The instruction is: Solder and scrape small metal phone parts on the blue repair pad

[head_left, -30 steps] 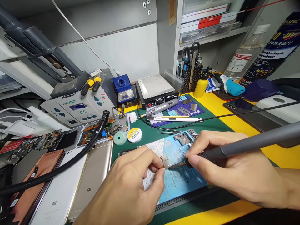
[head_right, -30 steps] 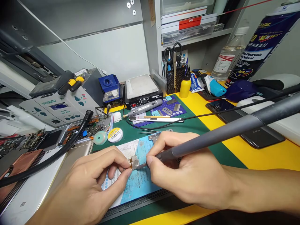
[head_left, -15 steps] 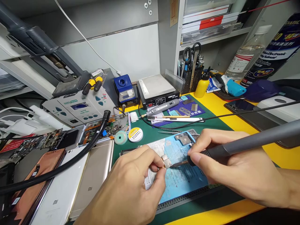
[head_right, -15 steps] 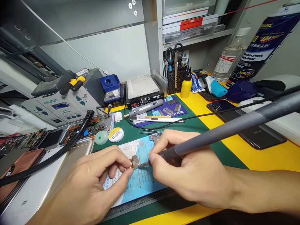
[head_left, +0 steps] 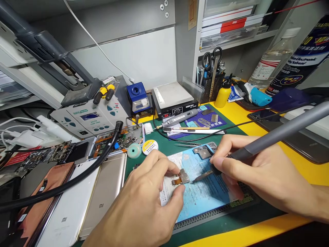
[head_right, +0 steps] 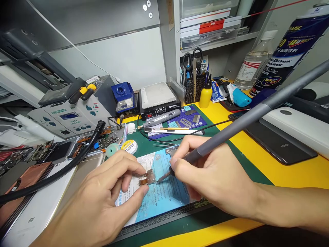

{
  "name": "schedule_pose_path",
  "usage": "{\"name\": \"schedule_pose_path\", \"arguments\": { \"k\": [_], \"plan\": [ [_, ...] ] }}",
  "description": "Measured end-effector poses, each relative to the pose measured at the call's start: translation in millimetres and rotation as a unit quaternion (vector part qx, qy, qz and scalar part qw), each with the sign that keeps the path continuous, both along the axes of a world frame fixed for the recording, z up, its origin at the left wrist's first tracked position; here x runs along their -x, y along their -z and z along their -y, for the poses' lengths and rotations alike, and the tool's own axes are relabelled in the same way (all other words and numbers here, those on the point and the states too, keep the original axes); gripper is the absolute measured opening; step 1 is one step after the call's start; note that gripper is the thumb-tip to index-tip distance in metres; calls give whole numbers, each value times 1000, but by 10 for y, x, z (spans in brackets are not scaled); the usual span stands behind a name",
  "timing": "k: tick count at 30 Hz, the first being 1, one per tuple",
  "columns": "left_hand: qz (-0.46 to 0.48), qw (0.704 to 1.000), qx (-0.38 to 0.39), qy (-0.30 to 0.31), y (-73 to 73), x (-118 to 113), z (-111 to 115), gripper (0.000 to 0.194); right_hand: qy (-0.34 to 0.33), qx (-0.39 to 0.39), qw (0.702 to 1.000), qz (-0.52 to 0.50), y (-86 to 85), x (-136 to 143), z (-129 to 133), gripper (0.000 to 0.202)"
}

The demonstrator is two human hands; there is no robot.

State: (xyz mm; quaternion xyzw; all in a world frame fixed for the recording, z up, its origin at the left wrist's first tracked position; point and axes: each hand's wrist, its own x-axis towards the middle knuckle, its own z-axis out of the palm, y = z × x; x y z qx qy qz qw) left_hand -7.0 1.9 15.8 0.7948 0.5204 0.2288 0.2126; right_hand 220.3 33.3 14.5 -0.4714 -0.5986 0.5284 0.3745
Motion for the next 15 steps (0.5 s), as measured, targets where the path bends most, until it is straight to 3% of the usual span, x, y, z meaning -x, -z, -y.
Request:
{"name": "schedule_pose_path", "arguments": {
  "k": [4,8,15],
  "plan": [
    [-8,1000,-6,4,1,-25,-12,22,-4,10,1000,-2,18,-9,-18,20],
    [-17,1000,10,4,12,-78,-18,13,-1,24,1000,-3,29,-11,-26,21],
    [-22,998,-65,-5,39,-97,-8,17,-5,24,999,-29,53,-39,-32,20]
  ]
}}
